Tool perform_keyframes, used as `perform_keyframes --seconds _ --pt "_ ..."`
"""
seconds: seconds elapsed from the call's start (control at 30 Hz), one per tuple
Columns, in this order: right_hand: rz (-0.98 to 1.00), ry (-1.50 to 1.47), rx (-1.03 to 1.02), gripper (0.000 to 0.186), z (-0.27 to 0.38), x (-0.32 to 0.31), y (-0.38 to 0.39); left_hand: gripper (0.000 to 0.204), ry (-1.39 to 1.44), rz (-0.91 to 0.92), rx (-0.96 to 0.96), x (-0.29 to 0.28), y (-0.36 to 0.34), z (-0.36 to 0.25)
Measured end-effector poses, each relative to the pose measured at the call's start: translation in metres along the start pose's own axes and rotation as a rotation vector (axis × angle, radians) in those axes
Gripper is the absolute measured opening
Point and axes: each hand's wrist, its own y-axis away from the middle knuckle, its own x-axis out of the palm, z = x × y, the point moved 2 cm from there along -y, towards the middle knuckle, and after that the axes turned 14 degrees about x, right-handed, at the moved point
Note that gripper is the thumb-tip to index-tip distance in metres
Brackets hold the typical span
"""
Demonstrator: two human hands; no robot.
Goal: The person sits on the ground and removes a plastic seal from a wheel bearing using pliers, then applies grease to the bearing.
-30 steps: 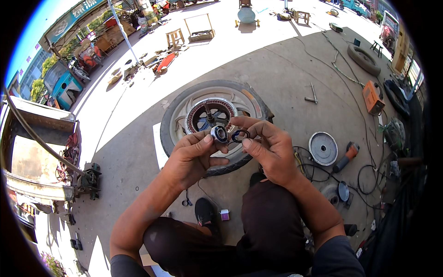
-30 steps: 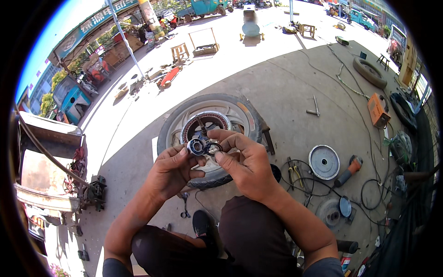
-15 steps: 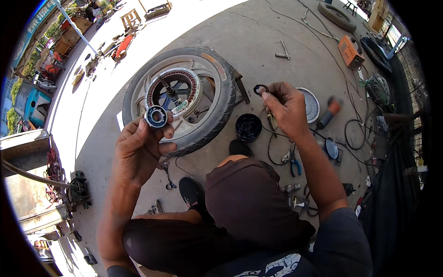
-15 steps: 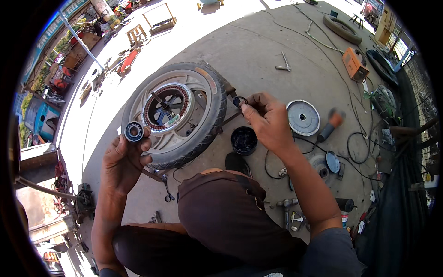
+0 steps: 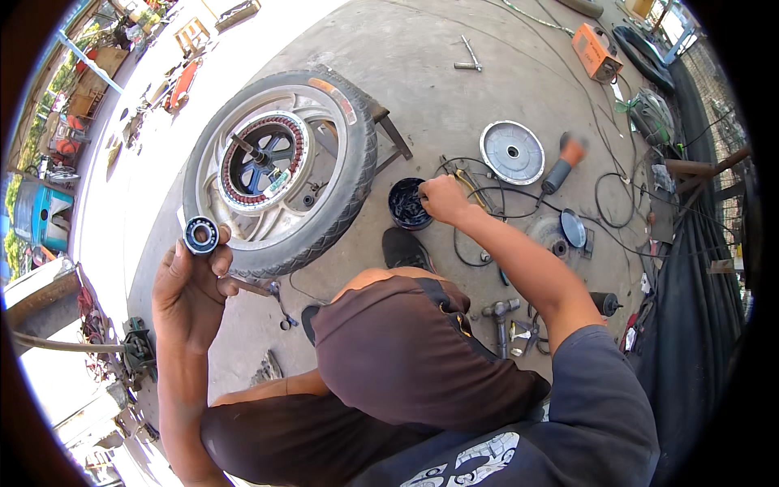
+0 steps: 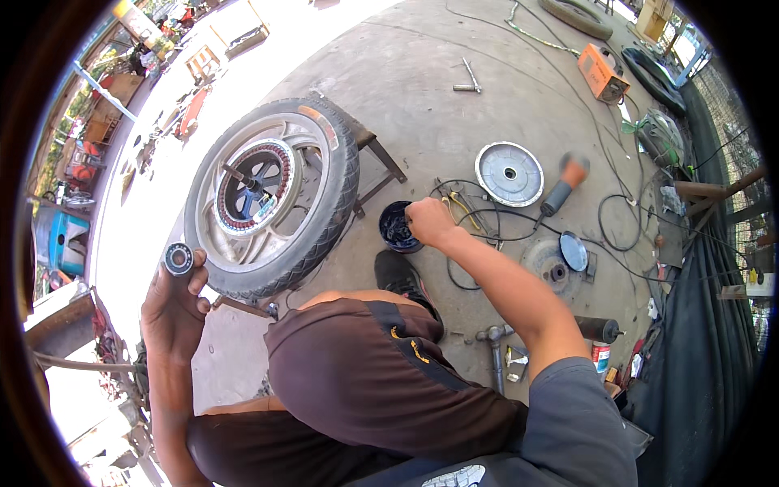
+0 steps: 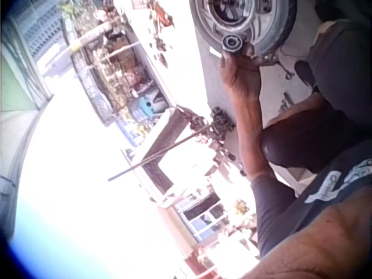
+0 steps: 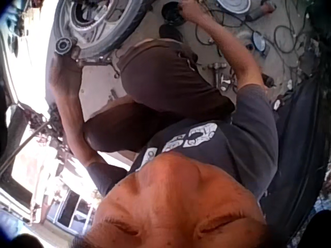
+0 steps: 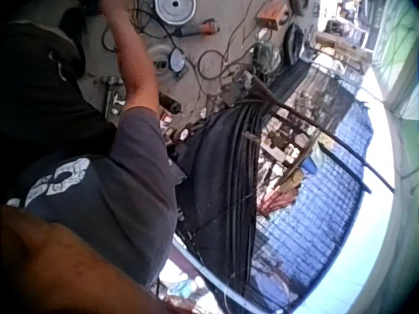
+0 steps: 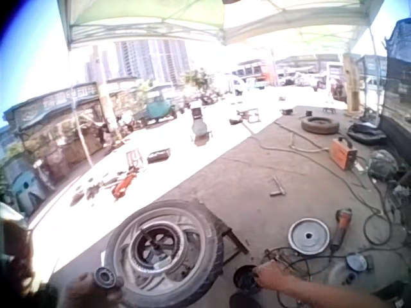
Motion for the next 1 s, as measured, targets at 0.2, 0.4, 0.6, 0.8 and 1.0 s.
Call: perform_keyframes --seconds 0.2,0.4,0.6,0.8,1.0 --pt "0.161 0.165 -0.001 0.01 0.005 0.038 -0.019 0.037 -0.043 0.027 -0.005 -0.01 0.006 -0.002" --pt "0.172 0.16 -0.022 0.012 0.005 0.056 -0.021 0.04 0.009 -0.043 0.006 -0.013 0.009 0.0" --pt "0.166 0.155 -0.05 0.011 0.007 0.063 -0.022 0.04 0.009 -0.013 -0.01 -0.011 0.004 0.003" --pt "0.146 0.149 -0.173 0.006 0.006 0.066 -0.021 0.038 0.024 -0.012 -0.007 -0.014 0.004 0.004" --pt "0.131 0.198 -0.252 0.006 0.006 0.069 -0.021 0.037 0.023 0.008 -0.004 -0.012 0.006 0.002"
